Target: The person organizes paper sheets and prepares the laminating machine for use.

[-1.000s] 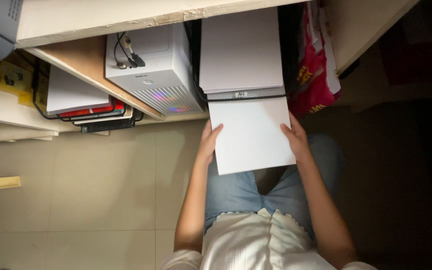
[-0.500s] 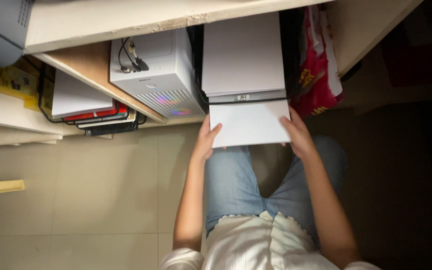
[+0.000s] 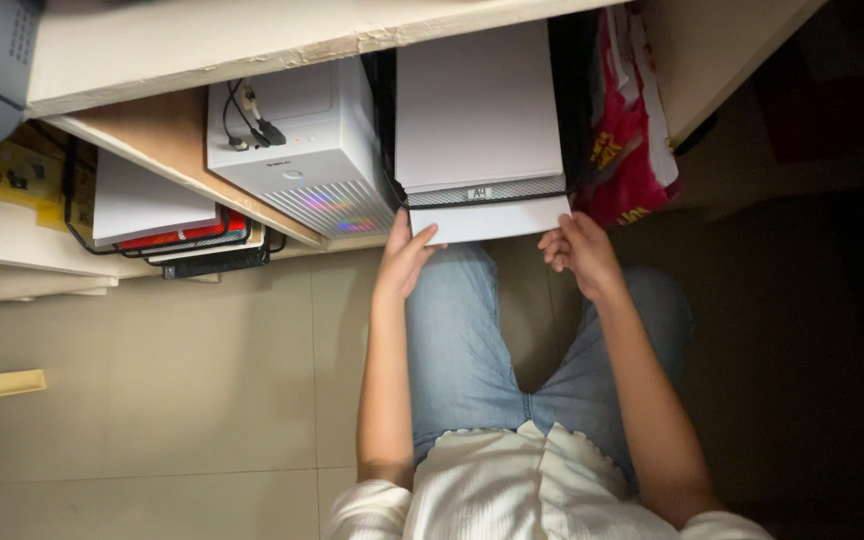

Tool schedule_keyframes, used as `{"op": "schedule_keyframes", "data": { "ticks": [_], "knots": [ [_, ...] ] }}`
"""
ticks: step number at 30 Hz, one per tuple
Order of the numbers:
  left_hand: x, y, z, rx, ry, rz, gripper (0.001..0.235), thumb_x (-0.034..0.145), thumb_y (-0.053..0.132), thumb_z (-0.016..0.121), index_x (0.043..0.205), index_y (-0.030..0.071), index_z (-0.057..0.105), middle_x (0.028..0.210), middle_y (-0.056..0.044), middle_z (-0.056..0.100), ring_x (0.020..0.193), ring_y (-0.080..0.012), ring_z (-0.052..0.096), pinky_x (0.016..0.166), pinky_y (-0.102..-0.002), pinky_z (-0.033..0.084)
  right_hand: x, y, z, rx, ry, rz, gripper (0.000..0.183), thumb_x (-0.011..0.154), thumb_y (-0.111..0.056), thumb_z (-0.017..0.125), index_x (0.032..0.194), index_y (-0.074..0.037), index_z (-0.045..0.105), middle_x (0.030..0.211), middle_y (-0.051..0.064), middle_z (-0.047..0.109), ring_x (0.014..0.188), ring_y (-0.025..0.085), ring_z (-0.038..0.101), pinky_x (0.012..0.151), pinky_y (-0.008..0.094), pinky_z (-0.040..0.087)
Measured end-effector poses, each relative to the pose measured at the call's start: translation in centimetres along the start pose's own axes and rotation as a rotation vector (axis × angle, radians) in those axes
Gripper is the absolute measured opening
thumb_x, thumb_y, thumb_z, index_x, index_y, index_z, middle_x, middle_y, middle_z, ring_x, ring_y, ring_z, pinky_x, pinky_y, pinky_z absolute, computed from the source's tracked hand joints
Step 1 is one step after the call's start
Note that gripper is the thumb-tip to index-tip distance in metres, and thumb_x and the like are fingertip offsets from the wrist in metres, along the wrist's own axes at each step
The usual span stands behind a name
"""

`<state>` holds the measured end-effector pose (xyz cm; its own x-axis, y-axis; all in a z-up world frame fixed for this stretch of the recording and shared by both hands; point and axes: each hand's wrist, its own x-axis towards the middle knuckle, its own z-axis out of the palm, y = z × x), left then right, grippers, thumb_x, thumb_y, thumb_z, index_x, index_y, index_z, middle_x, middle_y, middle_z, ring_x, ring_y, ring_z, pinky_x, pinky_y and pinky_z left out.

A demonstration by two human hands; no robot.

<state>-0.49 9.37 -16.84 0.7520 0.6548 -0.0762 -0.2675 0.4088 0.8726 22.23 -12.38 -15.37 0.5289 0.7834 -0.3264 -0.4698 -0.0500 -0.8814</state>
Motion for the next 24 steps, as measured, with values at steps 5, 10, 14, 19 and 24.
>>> {"op": "schedule_keyframes", "data": {
  "ticks": [5,10,14,19,24],
  "knots": [
    [-1.3,0.7,0.8,0.096,-0.051,0.090,0.073,0.091,-0.007,0.069,0.154,0.004,0.033,0.132,-0.013,0.063,0.118,-0.0209,0.065,0.099,-0.036,0.057,2.9,1.5,-1.2,0.049,0.043,-0.042,0.021,0.110,-0.023,0.050,0.101,-0.005,0.055,0.078,0.008,0.065,0.059,0.012,0.056,0.050,0.026,0.042],
    [0.0,-0.3,0.1,0.198,0.115,0.165,0.055,0.096,-0.006,0.068,0.147,-0.006,0.047,0.126,-0.014,0.071,0.116,-0.0189,0.068,0.103,-0.032,0.056,4.2,1.5,-1.0,0.110,0.075,-0.059,0.017,0.106,-0.023,0.057,0.099,-0.008,0.056,0.073,0.004,0.061,0.052,0.010,0.052,0.043,0.023,0.035],
    [1.7,-1.8,-1.3,0.399,0.252,0.281,0.049,0.092,-0.004,0.074,0.138,-0.004,0.057,0.104,-0.009,0.073,0.095,-0.0143,0.070,0.085,-0.026,0.057,6.1,2.3,-1.5,-0.130,0.146,-0.218,0.019,0.103,-0.015,0.067,0.090,-0.004,0.059,0.074,0.004,0.060,0.050,0.010,0.053,0.040,0.025,0.032],
    [2.8,-2.8,-1.7,0.446,0.322,0.296,0.042,0.090,-0.001,0.076,0.129,-0.004,0.063,0.089,-0.005,0.070,0.079,-0.0115,0.072,0.070,-0.025,0.060,6.6,1.4,-1.3,-0.281,0.240,-0.280,0.020,0.100,-0.009,0.067,0.086,0.002,0.058,0.072,0.007,0.065,0.048,0.013,0.059,0.038,0.028,0.036],
    [3.5,-3.2,-2.1,0.561,0.373,0.290,0.037,0.088,0.001,0.079,0.123,-0.002,0.068,0.080,-0.004,0.068,0.067,-0.0099,0.068,0.057,-0.024,0.056,5.8,-0.3,0.0,-0.464,0.328,-0.405,0.008,0.092,-0.004,0.070,0.089,0.003,0.071,0.071,0.008,0.069,0.047,0.012,0.060,0.041,0.028,0.044]
  ]
}}
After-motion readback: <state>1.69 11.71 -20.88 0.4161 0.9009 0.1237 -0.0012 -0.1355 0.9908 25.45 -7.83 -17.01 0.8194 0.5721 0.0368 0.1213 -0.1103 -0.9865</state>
